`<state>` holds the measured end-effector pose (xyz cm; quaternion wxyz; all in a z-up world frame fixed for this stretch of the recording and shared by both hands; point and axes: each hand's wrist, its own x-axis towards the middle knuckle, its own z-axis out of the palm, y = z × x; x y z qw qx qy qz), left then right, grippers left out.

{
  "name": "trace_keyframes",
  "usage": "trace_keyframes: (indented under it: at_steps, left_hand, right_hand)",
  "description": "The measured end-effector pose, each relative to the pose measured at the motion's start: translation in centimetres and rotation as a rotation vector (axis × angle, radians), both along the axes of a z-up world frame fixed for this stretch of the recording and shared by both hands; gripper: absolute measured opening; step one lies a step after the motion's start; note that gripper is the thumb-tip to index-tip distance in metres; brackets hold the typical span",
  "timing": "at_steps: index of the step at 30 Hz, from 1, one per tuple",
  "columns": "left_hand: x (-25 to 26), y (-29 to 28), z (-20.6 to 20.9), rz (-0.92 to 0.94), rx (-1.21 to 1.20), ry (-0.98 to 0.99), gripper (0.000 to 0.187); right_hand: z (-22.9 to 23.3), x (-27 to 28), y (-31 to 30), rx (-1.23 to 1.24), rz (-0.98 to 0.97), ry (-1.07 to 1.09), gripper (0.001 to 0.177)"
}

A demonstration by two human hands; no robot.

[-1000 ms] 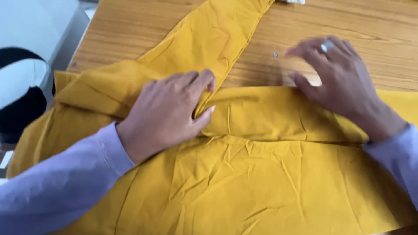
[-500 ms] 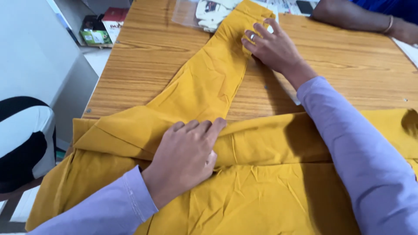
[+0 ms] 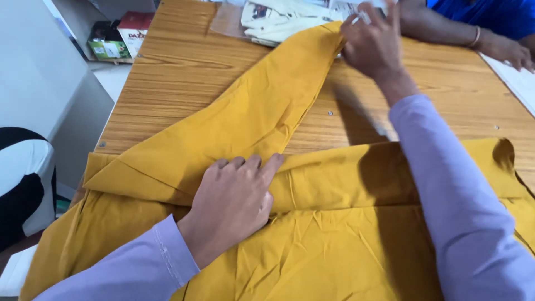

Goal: The person folds a mustard-yellow shirt on a wooden table. They smooth the fabric, fold the sleeves inward, fold the body in half, and then fold it into a compact rectangle, leaving the folded shirt on the table.

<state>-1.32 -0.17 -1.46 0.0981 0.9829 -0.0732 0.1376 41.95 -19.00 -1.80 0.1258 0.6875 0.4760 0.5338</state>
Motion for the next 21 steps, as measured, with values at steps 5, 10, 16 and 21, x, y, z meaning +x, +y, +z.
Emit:
trace_keyframes:
  at_steps: [5,10,16,21]
  left_hand:
    - [0.1,0.3,0.7,-0.009,0.010,0.004,0.061]
    - [-0.9,0.0,2.2,-0.031,0.052,0.024,0.072]
    - [-2.3,-0.1,3.1,-0.048,0.062,0.141,0.076]
    - [-2.4,-0.4,3.9,-0.145,-0.120,-0.155,0.062]
  right_hand:
    - [0.8,-2.0,-3.9,0.091,0.006,0.217,0.016]
    - [-1.6,-2.4,-6.1,-0.088,-0.126,0.157,0.023]
    - [0.9,-2.6,-8.6,-0.025,-0.100,0.168,0.020]
    - [7.3,-7.3,-10.5,0.006,-0.010,0.262,0.027]
